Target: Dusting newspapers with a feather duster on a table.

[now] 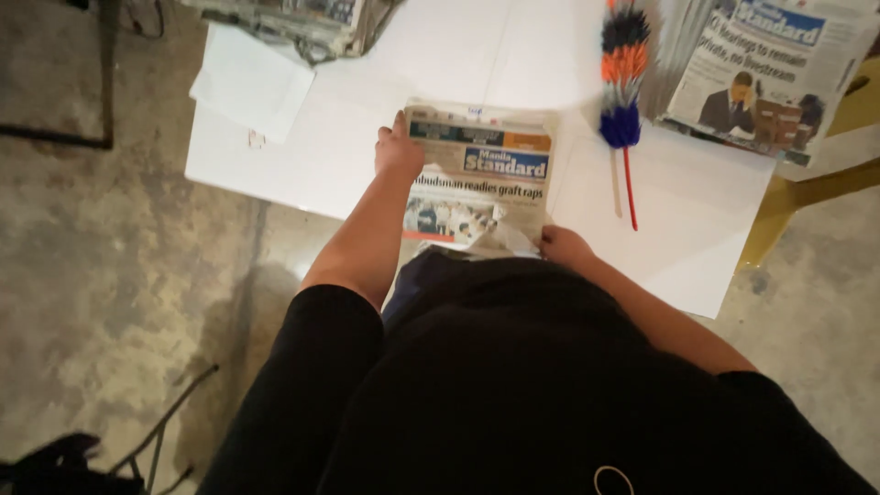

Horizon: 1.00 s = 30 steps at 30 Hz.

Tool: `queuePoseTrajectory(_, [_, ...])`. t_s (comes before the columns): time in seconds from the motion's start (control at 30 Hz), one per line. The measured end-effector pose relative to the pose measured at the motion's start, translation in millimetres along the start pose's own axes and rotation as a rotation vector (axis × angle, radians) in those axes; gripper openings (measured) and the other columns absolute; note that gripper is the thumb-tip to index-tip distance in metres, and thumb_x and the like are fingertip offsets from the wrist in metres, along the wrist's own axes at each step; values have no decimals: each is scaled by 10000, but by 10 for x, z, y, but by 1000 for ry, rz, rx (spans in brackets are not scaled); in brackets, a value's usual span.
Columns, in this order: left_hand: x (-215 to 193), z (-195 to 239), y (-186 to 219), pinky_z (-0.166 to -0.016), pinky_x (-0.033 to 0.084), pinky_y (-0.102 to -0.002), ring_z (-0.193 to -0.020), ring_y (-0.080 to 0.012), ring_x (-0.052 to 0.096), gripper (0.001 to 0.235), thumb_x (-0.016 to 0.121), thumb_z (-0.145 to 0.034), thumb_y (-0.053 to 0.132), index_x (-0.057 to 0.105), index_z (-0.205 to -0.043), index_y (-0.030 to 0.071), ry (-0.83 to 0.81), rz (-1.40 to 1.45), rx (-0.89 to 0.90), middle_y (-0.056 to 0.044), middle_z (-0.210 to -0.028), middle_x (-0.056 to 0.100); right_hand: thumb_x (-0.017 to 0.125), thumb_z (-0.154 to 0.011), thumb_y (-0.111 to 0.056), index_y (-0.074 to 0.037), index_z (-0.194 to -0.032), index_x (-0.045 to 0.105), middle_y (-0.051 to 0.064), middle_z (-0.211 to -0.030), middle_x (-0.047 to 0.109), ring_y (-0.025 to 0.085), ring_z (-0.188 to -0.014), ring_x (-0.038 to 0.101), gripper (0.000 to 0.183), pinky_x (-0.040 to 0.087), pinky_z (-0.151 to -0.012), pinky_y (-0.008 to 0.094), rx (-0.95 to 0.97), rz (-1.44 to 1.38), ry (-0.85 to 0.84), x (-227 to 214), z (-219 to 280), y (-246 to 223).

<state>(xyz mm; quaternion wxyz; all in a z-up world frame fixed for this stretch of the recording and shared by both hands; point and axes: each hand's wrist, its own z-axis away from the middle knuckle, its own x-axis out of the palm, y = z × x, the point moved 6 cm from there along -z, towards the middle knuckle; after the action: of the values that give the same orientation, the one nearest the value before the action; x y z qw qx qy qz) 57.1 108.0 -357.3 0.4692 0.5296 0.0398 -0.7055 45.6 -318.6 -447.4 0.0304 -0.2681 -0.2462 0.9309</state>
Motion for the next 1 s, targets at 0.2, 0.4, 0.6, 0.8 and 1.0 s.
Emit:
queuePoseTrajectory(0.2, [-70, -303, 164, -1059, 479, -478, -1271, -397, 540, 731, 621, -891, 196, 353, -1565, 295, -119, -107, 79, -190, -1392, 463, 625, -925, -411, -88, -1019, 712, 207, -986, 747, 405, -974, 703, 347, 548, -859, 504, -2, 163, 156, 34, 5, 41])
queuePoseTrajectory(0.4, [-205, -338, 261, -1044, 497, -472, -1277, -374, 535, 456, 560, -959, 140, 493, -1409, 110, -89, -146, 154, -179, -1376, 478, 654, -875, -411, -114, -1100, 736, 190, -1040, 763, 378, -1002, 721, 381, 557, -886, 488, 115, 99, 140, 74, -98, 120])
queuePoseTrajectory(0.6, [-223, -511, 137, -1020, 462, -465, -1273, -326, 509, 426, 597, -912, 166, 515, -1322, 78, -37, -367, 260, -136, -1383, 463, 666, -882, -494, -107, -1089, 754, 192, -1035, 774, 374, -1026, 726, 448, 563, -916, 478, 215, 102, 152, 139, -56, 9])
queuePoseTrajectory(0.8, [-343, -571, -13, -1007, 482, -454, -1260, -312, 535, 415, 586, -922, 144, 515, -1327, 93, -106, -377, 366, -119, -1383, 493, 662, -867, -458, -97, -1074, 758, 208, -1057, 769, 383, -1054, 716, 427, 557, -926, 483, 260, 101, 129, 496, -8, 16])
queuePoseTrajectory(1.0, [-378, -492, 85, -988, 492, -452, -1234, -299, 556, 421, 608, -901, 155, 528, -1307, 78, -78, -401, 399, -118, -1337, 517, 656, -850, -414, -86, -1056, 762, 227, -1082, 762, 395, -1088, 705, 402, 551, -939, 489, 272, 163, 146, 256, -306, 248])
